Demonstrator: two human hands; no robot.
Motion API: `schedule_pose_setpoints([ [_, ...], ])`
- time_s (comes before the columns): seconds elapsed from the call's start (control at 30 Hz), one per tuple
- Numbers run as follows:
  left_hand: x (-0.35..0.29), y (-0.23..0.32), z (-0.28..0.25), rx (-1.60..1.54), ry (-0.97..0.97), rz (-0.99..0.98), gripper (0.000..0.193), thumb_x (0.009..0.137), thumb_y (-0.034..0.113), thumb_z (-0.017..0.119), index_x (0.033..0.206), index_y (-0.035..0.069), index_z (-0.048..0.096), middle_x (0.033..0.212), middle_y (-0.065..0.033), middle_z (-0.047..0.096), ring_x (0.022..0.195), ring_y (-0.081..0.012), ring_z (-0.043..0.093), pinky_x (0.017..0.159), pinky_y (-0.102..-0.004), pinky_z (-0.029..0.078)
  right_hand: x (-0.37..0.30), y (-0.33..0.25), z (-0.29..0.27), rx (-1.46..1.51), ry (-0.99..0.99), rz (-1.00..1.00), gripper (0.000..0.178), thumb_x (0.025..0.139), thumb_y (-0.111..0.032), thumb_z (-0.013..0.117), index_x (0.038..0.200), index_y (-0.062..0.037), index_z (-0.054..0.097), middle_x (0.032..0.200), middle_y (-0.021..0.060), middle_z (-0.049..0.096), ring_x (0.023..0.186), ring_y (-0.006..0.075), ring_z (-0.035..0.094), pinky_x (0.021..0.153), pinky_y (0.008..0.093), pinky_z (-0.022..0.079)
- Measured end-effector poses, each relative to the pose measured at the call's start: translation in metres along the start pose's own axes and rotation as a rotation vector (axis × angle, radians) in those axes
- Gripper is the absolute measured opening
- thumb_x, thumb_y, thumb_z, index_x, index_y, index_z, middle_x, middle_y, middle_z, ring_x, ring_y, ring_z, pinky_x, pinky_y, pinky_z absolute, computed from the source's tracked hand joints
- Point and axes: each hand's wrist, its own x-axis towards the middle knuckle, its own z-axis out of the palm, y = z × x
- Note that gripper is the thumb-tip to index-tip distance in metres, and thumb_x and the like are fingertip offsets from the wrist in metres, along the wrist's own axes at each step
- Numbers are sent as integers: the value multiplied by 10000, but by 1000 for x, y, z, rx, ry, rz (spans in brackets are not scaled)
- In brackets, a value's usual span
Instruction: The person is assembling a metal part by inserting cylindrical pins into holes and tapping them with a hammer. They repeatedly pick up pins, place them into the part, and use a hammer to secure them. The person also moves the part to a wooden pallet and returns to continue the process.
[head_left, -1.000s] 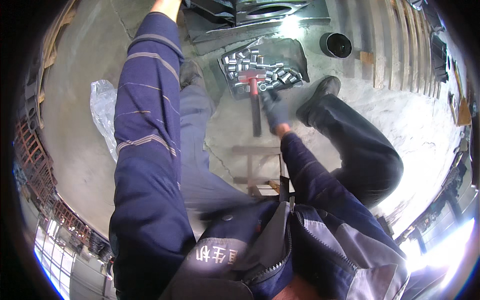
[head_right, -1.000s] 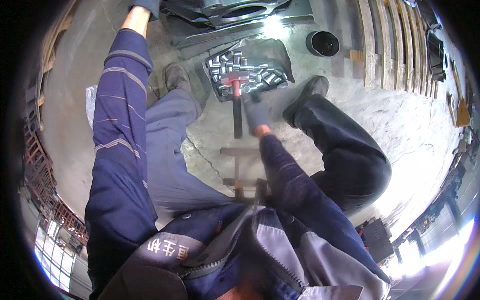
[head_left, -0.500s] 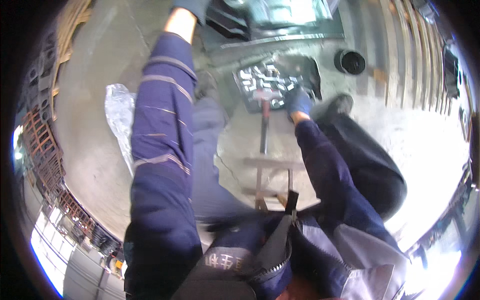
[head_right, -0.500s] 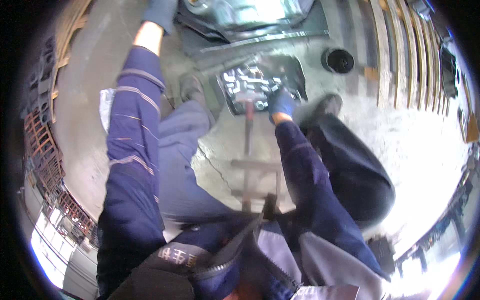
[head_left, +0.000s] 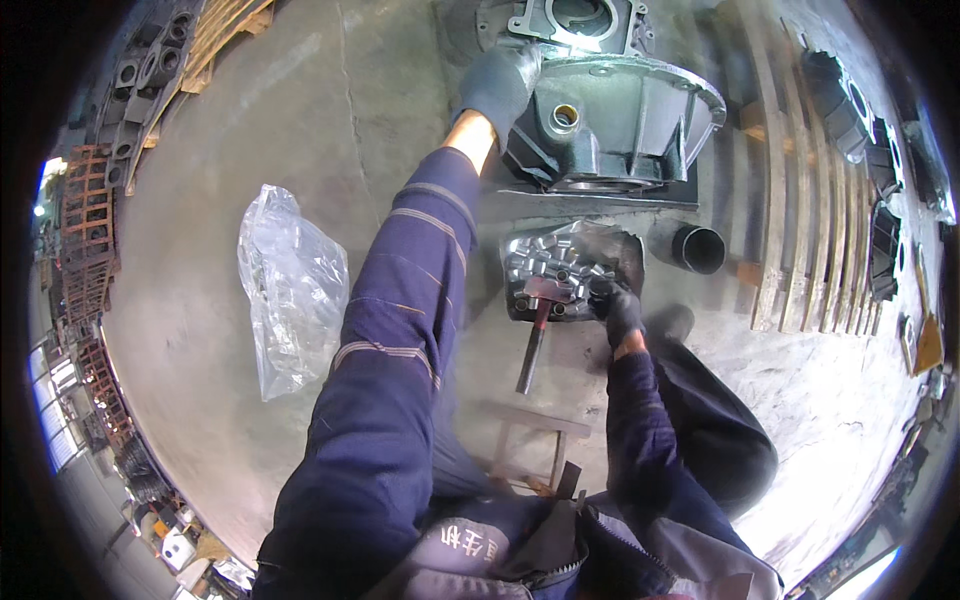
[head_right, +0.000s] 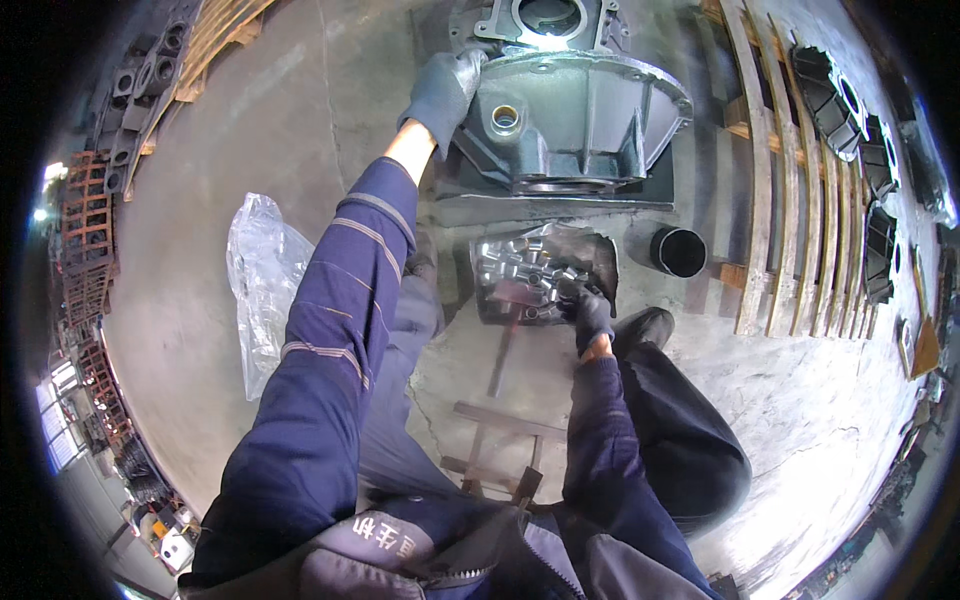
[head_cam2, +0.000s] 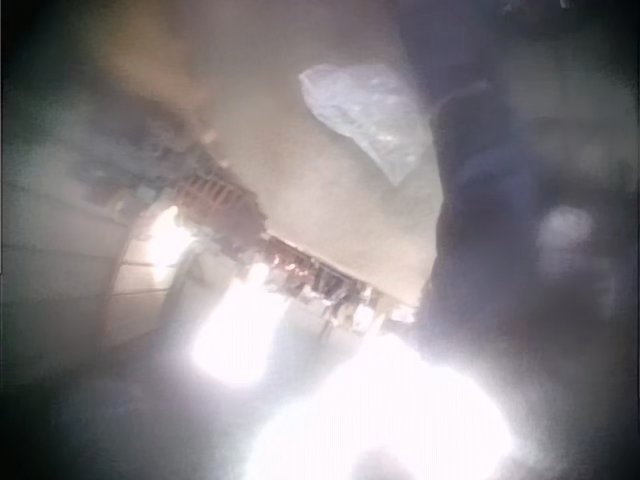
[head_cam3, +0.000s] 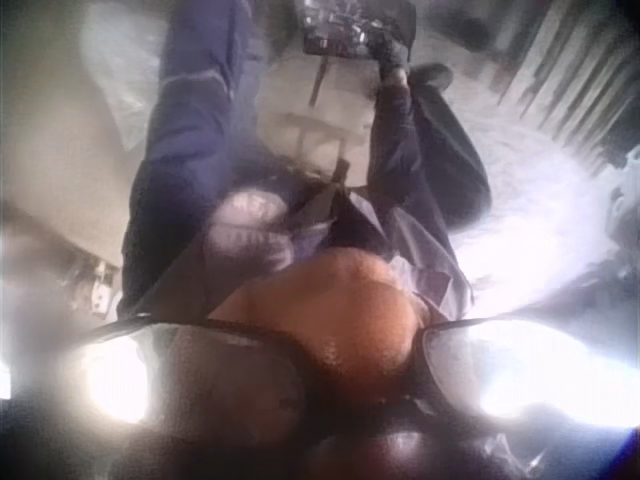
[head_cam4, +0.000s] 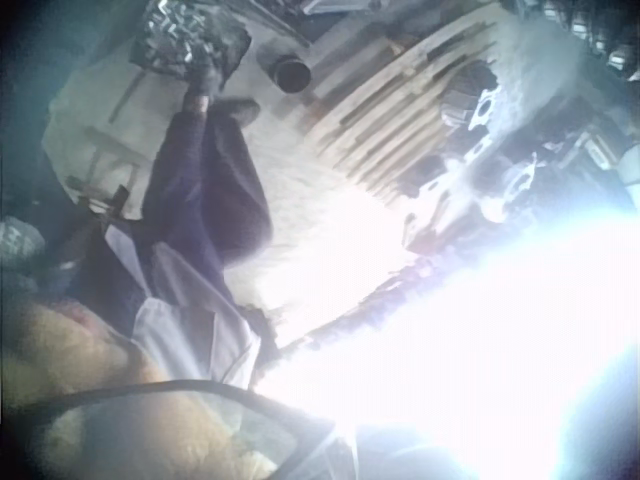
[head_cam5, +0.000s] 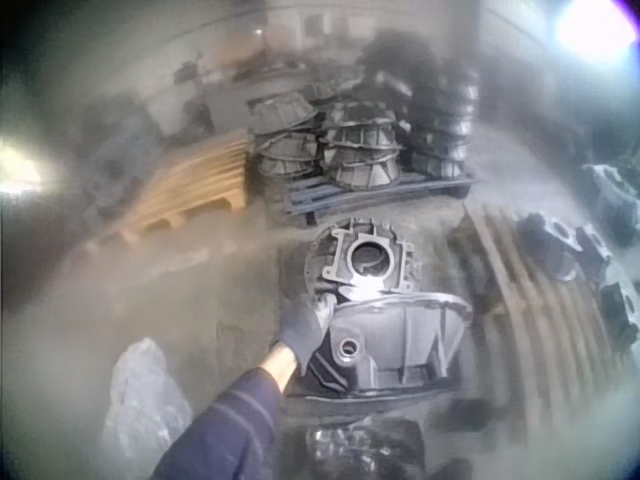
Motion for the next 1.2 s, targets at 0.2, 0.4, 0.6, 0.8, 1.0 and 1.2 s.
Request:
schedule_pose_setpoints([
  [0.2,3,-7,7,-101,48,139,529,1032,458,440,1063,31,750,1056,-271,715,1047,-464,673,915,-527,524,-100,-89,40,-1729,267,-1059,262,935,-213,646,1153,-74,690,903,81,715,722,199,658,638,332,547],
  [0.4,8,-11,11,-80,-3,81,549,1014,468,437,1136,21,731,1175,-263,705,1108,-434,674,969,-501,520,-147,-220,107,-1015,-176,-1490,267,933,-55,641,1189,-68,714,1159,100,748,984,258,737,841,349,604],
  [0.6,8,-12,10,-163,-73,68,559,998,476,449,1195,26,715,1244,-254,689,1162,-420,662,999,-477,513,-132,-295,161,-876,-572,-1376,277,1025,-187,588,1185,-2,716,1130,72,752,914,145,707,739,273,581],
  [0.8,10,-15,15,-195,-19,44,511,991,479,507,1151,49,731,1157,-238,713,1062,-443,679,900,-492,520,-135,-313,194,-880,-490,-682,273,999,-217,652,1174,-22,731,1018,63,751,792,87,665,654,222,522],
  [1.0,23,-24,33,-252,3,114,535,983,487,497,1106,23,735,1115,-274,706,1070,-472,662,892,-510,516,-123,-305,203,-1387,-134,-1115,332,906,-293,753,1120,-39,748,884,107,758,744,186,690,700,349,553],
  [1.2,31,-26,31,-78,23,182,588,1031,510,435,1137,9,723,1161,-291,685,1123,-446,657,915,-518,519,-115,-151,122,-807,172,-1186,489,929,-357,757,1222,25,669,1067,192,754,965,267,728,858,365,557],
])
